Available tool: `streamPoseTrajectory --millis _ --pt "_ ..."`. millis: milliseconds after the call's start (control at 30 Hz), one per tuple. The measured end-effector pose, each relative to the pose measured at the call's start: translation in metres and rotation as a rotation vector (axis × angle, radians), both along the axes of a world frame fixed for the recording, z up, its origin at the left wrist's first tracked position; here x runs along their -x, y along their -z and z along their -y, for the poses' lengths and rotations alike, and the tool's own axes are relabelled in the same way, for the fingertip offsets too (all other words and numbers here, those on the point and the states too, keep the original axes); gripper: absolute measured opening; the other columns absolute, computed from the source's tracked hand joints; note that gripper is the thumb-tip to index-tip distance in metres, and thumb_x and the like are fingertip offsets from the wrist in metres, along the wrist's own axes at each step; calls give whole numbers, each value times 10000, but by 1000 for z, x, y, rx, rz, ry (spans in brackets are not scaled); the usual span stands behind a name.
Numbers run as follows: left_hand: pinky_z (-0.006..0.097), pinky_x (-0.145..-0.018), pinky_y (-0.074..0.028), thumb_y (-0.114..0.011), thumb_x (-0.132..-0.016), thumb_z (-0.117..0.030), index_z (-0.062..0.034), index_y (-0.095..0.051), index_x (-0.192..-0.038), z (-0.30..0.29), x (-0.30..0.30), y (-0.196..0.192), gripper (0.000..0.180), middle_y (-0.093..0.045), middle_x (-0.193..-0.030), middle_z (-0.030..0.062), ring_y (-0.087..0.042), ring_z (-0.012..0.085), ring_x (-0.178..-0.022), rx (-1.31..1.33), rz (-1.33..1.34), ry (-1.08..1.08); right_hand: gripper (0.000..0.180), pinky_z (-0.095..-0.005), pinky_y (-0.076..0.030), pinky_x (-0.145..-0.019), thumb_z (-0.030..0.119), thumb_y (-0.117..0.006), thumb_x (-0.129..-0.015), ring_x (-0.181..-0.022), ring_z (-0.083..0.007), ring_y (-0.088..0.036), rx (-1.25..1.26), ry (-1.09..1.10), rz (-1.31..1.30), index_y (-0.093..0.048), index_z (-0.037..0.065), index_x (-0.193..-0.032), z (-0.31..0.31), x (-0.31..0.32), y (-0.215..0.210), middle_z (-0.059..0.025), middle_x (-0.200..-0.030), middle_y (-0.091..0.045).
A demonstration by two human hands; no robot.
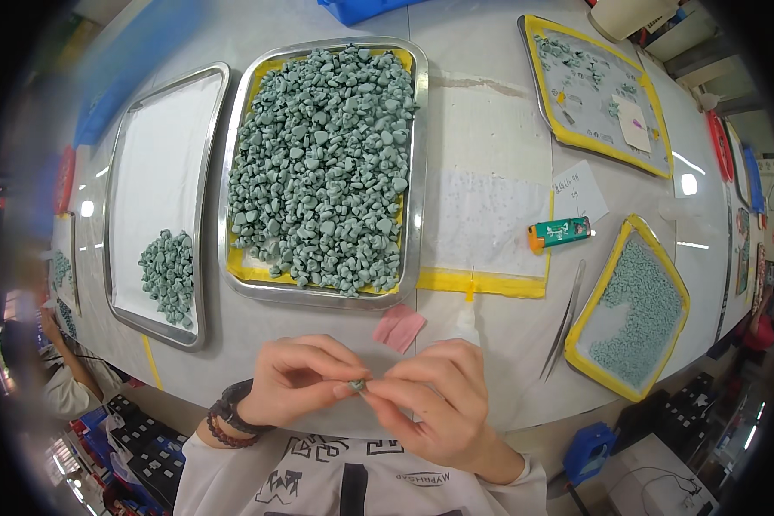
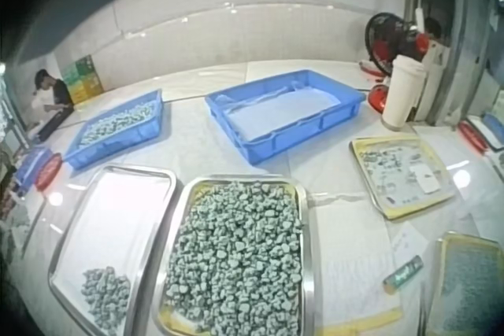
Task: Assembling small plastic toy components at a factory workbench.
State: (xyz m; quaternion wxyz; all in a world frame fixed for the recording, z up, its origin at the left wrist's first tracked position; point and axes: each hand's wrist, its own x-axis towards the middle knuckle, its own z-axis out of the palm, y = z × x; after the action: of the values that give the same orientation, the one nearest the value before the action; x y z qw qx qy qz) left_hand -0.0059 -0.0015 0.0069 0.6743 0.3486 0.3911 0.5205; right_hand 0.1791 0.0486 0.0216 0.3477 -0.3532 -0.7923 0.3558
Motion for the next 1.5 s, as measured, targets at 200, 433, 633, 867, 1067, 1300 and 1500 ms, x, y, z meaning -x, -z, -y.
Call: streamPoseTrajectory --millis 200,433,633,867,1067,1300,1500 --pt "288 -753 -517 -586 -761 135 36 -670 -965 0 2 1 242 -634 -983 157 -623 196 -887 -60 -124 -10 223 -348 -392 -642 16 -747 -567 -729 -206 -523 -4 10 84 -650 93 -752 1 6 -4 -18 -782 -584" --pt "293 -757 -513 -583 -738 129 25 -677 -945 8 4 -4 251 -638 -975 161 -626 201 -874 -93 -246 -32 179 -348 -386 -618 23 -731 -602 -729 -198 -522 -106 67 104 -636 91 -737 10 8 -9 -11 -777 -592" --pt "280 -669 -491 -599 -710 105 -4 -645 -922 17 66 -21 243 -641 -882 109 -615 217 -774 -453 -1322 -535 162 -378 -418 -602 213 -571 -868 -694 -226 -510 575 363 -1135 -446 110 -860 80 25 -149 -32 -728 -566" --pt "359 -791 -466 -616 -762 27 -26 -647 -966 8 142 -17 213 -608 -1021 128 -555 292 -964 -527 -1822 -605 280 -371 -410 -727 399 -556 -848 -705 -232 -500 794 -12 -1468 -455 140 -808 126 -15 -179 -6 -711 -533" --pt "423 -951 -386 -667 -802 -166 -62 -607 -1118 -75 56 -51 338 -515 -1234 187 -466 365 -1144 -802 -1515 -300 352 -377 -414 -601 468 -402 -937 -633 -235 -450 -53 -179 -1199 -352 124 -881 79 -53 -97 -69 -689 -520" --pt "520 -1066 -206 -566 -865 -368 -90 -359 -1376 -196 59 -3 618 -270 -1447 198 -246 397 -1330 -652 -1826 -138 514 -381 -418 -675 572 -341 -912 -710 -238 -475 90 183 -737 -423 70 -985 23 -84 -56 -120 -735 -550" --pt "564 -1070 -155 -535 -868 -382 -61 -336 -1379 -147 48 -18 636 -227 -1460 213 -184 412 -1351 -517 -1600 154 643 -390 -389 -914 536 -319 -924 -982 -298 -523 254 154 -148 -459 -57 -1130 -31 -77 -33 -199 -1037 -572"
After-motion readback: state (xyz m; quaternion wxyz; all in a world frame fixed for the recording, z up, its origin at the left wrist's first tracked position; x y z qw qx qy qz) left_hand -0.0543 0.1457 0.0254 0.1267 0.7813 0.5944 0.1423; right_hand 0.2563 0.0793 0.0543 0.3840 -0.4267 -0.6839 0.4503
